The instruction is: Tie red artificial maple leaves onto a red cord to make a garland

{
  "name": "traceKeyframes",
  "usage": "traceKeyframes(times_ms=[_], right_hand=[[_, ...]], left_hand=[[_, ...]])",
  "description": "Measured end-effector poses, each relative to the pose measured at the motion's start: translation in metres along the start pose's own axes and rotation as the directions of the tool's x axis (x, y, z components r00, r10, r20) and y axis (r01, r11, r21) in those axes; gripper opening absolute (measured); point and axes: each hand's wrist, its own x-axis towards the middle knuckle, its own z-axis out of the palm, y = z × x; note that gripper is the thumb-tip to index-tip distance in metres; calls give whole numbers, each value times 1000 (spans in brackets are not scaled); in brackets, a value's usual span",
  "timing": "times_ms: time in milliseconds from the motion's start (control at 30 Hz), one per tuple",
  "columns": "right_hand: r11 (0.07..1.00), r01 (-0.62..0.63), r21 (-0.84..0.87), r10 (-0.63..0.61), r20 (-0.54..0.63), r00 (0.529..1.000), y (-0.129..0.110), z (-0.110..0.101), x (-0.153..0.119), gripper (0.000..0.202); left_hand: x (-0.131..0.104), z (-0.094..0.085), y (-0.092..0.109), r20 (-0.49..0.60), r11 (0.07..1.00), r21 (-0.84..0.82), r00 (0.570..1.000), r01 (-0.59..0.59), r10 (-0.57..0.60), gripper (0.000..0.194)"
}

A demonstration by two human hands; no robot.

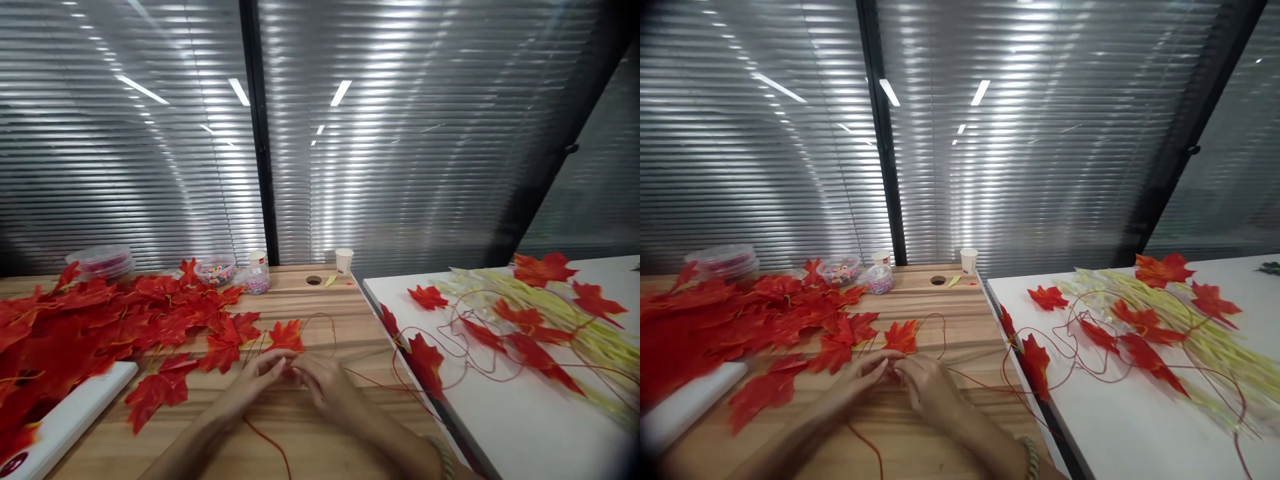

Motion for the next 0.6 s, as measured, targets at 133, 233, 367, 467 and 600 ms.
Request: traceKeyframes(times_ms=[133,233,367,467,600], right_hand=[[1000,-11,7,11,46,999,0,-1,-1,21],[1000,-23,0,23,52,998,1,-1,-1,21],[999,-41,2,41,65,997,1,-1,-1,22],[999,-31,-32,33,46,998,3,0,-2,23],[977,50,-208,-41,44,998,8,1,-3,23]], left_hand=[[-2,5,4,29,995,99,999,-28,26,28],[1,2,1,-66,992,105,995,-67,74,22],[6,-7,-3,-220,992,50,968,-116,124,19],[8,-15,-1,-373,987,14,915,-161,155,20],[12,-31,1,-533,967,-50,826,-248,185,25]])
